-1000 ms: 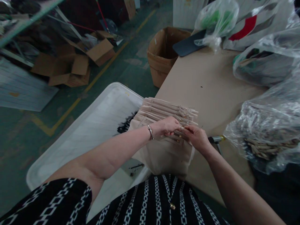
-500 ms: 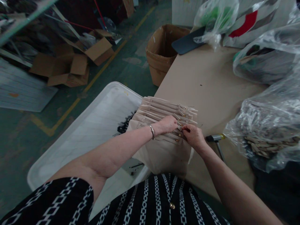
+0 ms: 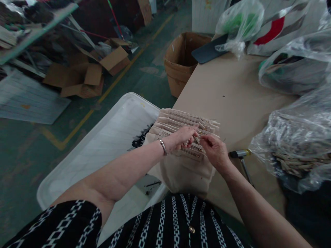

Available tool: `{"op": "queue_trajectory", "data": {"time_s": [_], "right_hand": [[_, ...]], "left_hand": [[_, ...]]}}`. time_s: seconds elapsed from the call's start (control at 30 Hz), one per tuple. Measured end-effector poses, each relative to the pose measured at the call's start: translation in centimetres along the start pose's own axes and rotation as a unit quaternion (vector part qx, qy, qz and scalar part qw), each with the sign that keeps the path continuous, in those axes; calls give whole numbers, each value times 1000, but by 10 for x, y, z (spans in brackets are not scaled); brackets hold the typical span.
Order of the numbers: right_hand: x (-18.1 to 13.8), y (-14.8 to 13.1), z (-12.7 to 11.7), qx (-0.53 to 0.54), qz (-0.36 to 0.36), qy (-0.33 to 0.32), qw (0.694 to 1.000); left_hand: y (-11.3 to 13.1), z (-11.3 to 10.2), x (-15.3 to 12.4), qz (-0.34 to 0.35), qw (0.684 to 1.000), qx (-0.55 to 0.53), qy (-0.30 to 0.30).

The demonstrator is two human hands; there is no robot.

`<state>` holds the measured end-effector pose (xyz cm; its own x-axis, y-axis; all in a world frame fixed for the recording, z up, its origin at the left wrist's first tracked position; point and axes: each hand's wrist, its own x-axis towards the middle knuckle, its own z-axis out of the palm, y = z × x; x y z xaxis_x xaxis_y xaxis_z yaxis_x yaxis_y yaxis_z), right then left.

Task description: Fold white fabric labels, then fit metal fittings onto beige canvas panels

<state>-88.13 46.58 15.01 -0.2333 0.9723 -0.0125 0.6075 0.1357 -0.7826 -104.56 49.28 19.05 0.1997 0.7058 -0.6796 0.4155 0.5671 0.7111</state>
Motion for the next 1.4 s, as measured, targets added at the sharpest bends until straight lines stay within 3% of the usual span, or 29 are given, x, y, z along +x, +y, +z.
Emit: {"op": "queue_trajectory", "data": {"time_s": [0.07,0.17,0.43,0.6,0.73,0.93,1.2,1.4], "right_hand": [[-1,-13,3,14,-23,-7,1000],[-1,-24,9,38,-35,-35,998],[3,-34,13,221,40,-56,973],[2,-27,8,281,79,-48,955],[-4,-11,0,222,89,-21,971],[-13,2,-3,104,62,-24,992],[-14,29,2,43,100,-65,992],[-10,28,8,15,112,-80,990]], "left_hand": [[3,4,-5,-40,992,-116,-10],[8,11,-8,-58,980,-189,-7],[8,26,-7,-55,969,-239,12],[1,23,-9,-61,971,-233,-11],[-3,15,-13,-69,985,-159,-16],[-11,15,-12,2,997,-6,-81],[-13,18,6,107,971,215,9],[-13,23,14,145,942,301,25]]}}
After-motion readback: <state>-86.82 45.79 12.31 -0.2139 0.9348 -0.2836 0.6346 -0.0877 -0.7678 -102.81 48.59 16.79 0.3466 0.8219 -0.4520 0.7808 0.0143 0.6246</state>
